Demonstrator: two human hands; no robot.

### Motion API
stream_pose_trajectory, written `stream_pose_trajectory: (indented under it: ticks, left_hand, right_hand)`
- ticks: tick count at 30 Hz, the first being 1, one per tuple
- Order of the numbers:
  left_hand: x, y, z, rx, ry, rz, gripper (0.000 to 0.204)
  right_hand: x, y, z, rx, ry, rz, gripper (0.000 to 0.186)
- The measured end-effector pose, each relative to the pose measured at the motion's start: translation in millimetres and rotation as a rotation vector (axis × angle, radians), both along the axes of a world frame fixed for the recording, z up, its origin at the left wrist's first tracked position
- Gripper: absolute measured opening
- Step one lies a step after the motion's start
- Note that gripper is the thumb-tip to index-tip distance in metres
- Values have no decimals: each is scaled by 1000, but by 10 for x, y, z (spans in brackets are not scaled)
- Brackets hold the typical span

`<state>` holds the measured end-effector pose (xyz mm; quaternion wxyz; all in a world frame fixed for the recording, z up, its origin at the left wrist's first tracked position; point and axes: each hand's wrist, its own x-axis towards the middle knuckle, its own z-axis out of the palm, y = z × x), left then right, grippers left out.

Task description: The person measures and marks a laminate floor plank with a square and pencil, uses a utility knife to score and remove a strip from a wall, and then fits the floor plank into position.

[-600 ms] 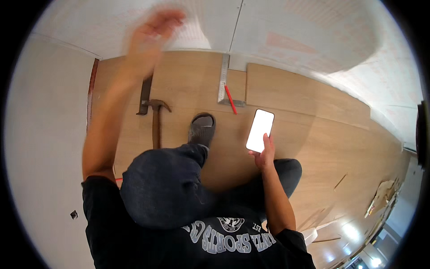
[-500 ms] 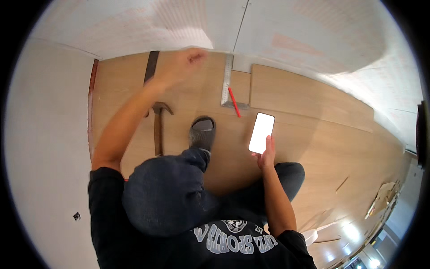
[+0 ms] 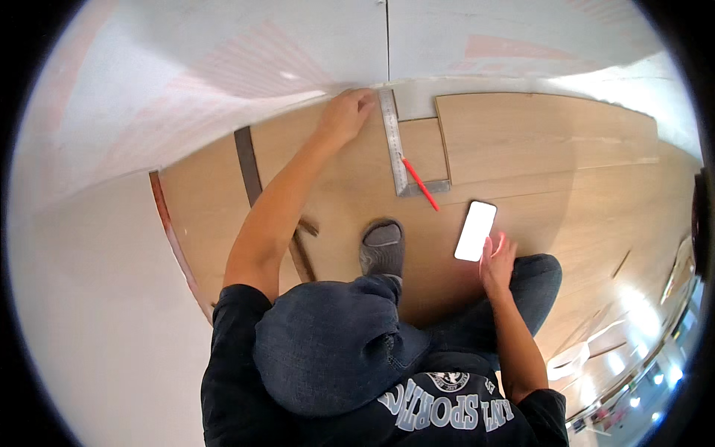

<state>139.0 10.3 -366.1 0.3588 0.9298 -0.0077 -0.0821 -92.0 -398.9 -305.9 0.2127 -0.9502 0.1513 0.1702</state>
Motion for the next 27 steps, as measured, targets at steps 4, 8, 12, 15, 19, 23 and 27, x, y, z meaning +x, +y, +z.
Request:
stream_pose_trajectory:
  ticks: [4,8,12,15,19,23,27]
  left_hand:
    - [225,-139,-43,-23,27,-40,38]
    - [366,-91,-61,18,84,-99,39]
    - [381,-137,-59,52,95,-76,40]
    - [358,-104,-237,39,38,-20,39]
    - [466,-80,-229,54,132,-12,42]
    - [499,-119,-212,53,146,-22,41]
    - [526,-109,-215,40,178,-10,41]
  right_hand:
    - [321,470,158,127,-138,234,38]
    - [827,1273,-65,96,-181,467,44]
    - [1142,1608,-354,5,-149,597,47]
    - [1215,1675,-523,8,-244,668,53]
    - [1283,1674,-525,82,-263,731,59]
    - [1314,1645,-476,248,-198,660,53]
    - [1281,1613,-459,400,-285,567,53]
